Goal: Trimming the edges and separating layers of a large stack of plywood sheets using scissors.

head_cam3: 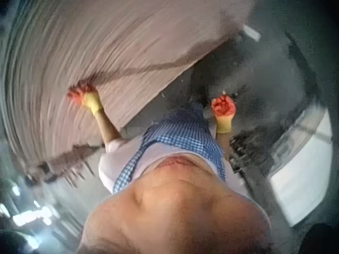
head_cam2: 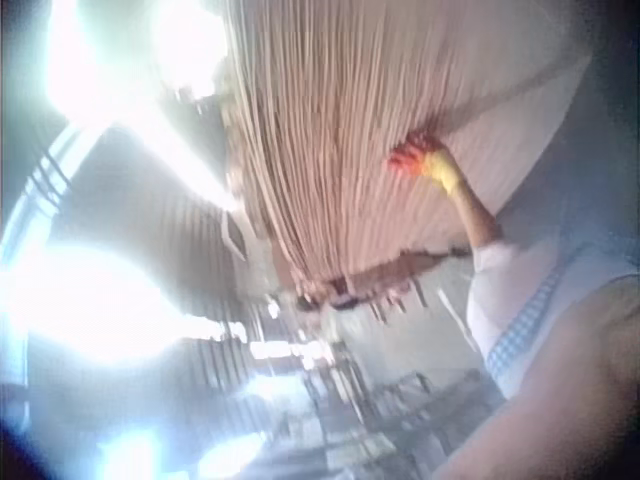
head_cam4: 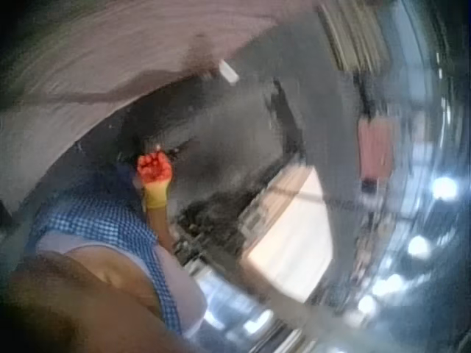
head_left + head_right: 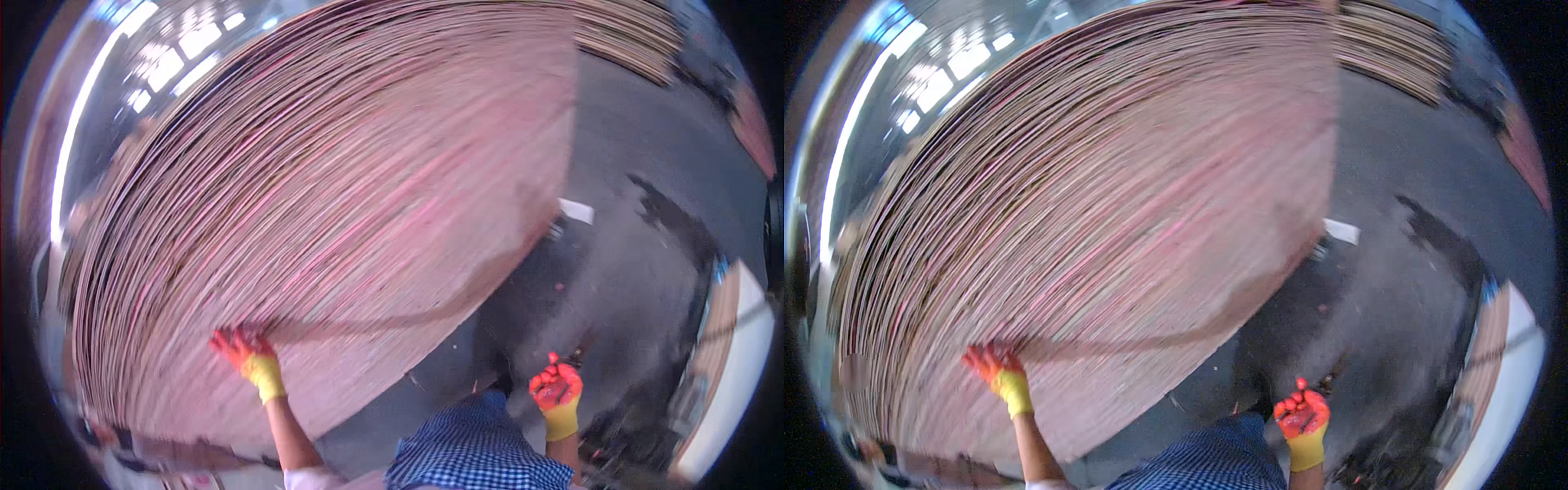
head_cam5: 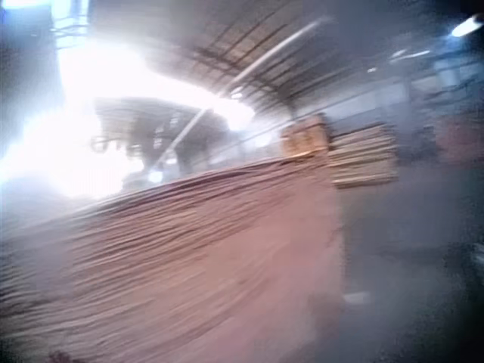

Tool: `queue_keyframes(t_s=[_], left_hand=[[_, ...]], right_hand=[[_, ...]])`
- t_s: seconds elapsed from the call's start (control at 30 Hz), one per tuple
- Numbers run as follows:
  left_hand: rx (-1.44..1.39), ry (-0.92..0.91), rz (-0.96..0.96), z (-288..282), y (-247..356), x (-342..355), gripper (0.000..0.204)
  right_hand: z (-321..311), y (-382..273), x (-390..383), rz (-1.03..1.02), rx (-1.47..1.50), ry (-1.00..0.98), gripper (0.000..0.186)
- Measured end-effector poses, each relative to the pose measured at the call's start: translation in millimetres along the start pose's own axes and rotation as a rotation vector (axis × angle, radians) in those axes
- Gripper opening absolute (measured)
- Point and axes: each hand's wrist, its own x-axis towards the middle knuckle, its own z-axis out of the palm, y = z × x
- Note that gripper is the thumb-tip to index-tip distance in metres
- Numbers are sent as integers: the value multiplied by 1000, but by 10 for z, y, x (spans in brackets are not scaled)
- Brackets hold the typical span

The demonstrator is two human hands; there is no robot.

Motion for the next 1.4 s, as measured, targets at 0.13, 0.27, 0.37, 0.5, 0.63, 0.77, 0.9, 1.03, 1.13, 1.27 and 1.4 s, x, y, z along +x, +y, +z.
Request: queue_keyframes(t_s=[0.13, 0.27, 0.37, 0.5, 0.63, 0.77, 0.9, 1.03, 1.13, 1.27, 1.4], left_hand=[[-185, 140, -275, 249, 572, 169, 44], [-162, 153, -409, 150, 535, 220, 43], [-297, 232, -564, 287, 775, 190, 52], [-56, 73, -586, 169, 1569, 311, 68], [-160, 172, -243, 117, 2629, 714, 69], [-331, 116, -46, 18, 3743, 1155, 65], [-320, -45, 140, 158, 4786, 1511, 64], [-129, -143, 89, 255, 5694, 2054, 86], [186, -309, -33, 418, 6071, 2132, 108], [303, -367, -164, 575, 6160, 2162, 113], [291, -249, -64, 684, 6125, 2129, 117]], right_hand=[[67, -612, 639, 5, -29, 46, 33], [303, -1160, 1168, 138, -20, 34, 34], [383, -1529, 1567, 71, -185, -64, 38], [662, -1902, 1829, -21, -196, -36, 35], [735, -2145, 2218, 124, -187, 40, 32], [753, -2469, 2398, 182, -200, -34, 31], [677, -3004, 2650, 242, -255, -9, 36], [628, -3598, 2936, 232, -290, -62, 46], [499, -3977, 3110, 166, -315, -69, 48], [153, -4384, 3444, 96, -268, 22, 48], [10, -4671, 3621, 198, -258, 103, 38]])
